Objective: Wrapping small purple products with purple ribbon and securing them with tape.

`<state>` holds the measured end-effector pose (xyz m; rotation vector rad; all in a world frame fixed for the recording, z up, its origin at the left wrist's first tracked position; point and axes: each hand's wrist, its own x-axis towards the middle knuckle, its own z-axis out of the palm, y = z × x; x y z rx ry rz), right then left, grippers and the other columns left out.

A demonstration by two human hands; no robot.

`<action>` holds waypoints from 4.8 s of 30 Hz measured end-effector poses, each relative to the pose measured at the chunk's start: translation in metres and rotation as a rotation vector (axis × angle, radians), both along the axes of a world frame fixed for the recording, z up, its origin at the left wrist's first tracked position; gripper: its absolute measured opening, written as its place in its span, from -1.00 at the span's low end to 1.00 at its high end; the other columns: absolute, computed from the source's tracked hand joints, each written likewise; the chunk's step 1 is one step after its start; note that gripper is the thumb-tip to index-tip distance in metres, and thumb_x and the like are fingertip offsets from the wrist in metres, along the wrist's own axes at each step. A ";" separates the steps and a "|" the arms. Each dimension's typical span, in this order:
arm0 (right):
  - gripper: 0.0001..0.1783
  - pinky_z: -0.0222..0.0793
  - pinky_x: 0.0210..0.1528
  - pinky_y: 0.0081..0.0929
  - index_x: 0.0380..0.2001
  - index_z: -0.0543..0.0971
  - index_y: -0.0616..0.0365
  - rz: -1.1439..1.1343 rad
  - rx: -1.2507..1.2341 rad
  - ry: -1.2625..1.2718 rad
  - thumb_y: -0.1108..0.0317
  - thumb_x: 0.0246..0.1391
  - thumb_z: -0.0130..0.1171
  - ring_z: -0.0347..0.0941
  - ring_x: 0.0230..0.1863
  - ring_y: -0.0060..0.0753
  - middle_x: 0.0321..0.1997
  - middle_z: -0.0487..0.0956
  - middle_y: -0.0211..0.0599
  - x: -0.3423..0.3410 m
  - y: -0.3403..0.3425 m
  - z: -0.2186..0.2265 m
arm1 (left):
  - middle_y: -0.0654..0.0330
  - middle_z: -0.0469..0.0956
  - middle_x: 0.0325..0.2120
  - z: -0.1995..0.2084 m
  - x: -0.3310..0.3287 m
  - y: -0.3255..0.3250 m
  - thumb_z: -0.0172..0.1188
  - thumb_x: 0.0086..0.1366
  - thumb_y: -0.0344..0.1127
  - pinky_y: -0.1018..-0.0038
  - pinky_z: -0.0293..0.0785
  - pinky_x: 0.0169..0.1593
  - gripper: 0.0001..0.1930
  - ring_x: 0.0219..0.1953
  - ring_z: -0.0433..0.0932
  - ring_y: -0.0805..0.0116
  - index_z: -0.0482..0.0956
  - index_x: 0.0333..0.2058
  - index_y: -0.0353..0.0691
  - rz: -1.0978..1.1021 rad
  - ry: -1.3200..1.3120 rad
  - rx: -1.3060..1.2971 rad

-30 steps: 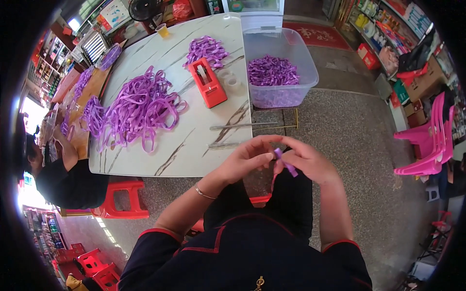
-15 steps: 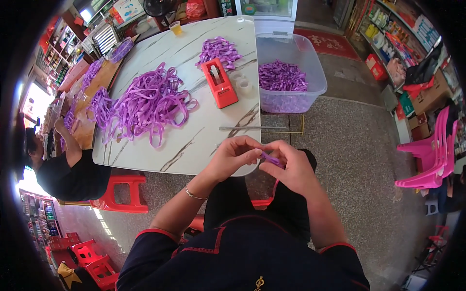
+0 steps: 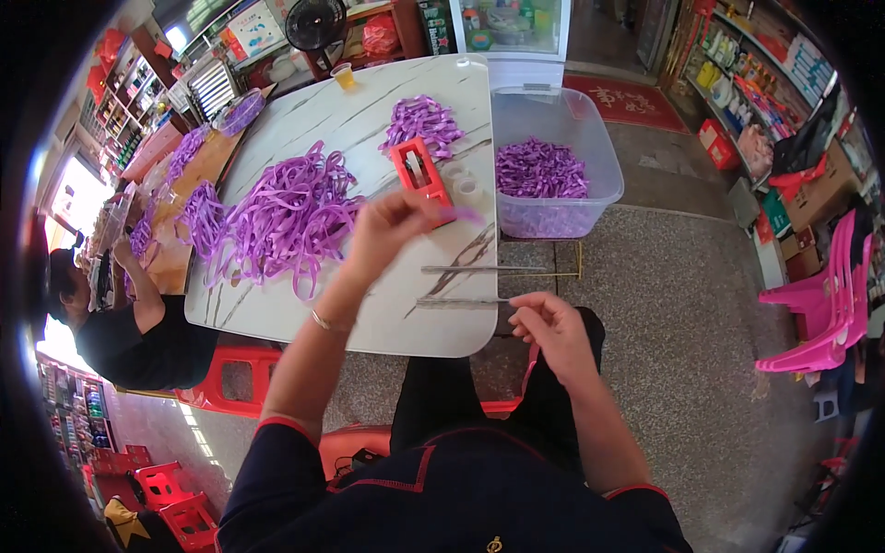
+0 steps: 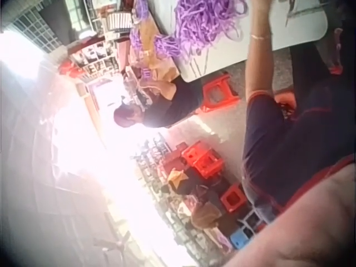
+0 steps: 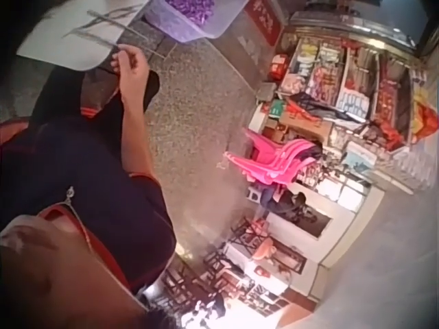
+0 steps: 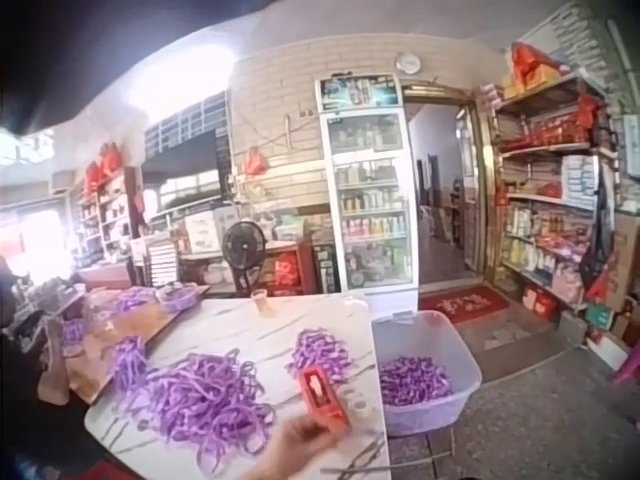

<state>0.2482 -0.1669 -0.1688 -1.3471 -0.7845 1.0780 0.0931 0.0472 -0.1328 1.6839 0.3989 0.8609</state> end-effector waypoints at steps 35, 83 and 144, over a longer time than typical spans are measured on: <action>-0.83 0.35 -0.35 -0.54 -0.34 0.52 0.22 0.330 0.159 -0.499 0.40 -0.05 0.11 0.44 -0.42 -0.39 -0.39 0.48 -0.24 -0.050 0.014 -0.030 | 0.28 0.52 -0.49 -0.010 -0.112 0.106 0.10 0.16 -0.33 0.63 0.27 -0.44 -0.87 -0.48 0.40 0.56 0.48 -0.43 -0.28 0.428 0.502 0.165; -0.86 -0.11 -0.66 -0.77 -0.42 0.49 0.22 -0.038 0.346 0.049 0.41 0.12 -0.03 0.01 -0.69 -0.83 -0.59 0.35 -0.59 0.037 -0.024 0.045 | 0.06 0.55 -0.51 0.038 -0.008 -0.064 0.01 0.25 -0.37 0.67 0.39 -0.54 -0.78 -0.64 0.47 0.51 0.45 -0.20 -0.39 -0.634 0.359 -0.588; -0.78 0.45 -0.22 -0.26 -0.20 0.47 0.21 -0.565 -0.005 -1.463 0.47 0.03 0.01 0.48 -0.17 -0.08 -0.09 0.48 -0.06 0.080 -0.073 0.001 | 0.25 0.54 -0.68 0.033 -0.001 -0.062 0.11 0.19 -0.33 0.74 0.13 -0.62 -0.85 -0.68 0.33 0.73 0.50 -0.44 -0.31 -0.410 0.721 -0.124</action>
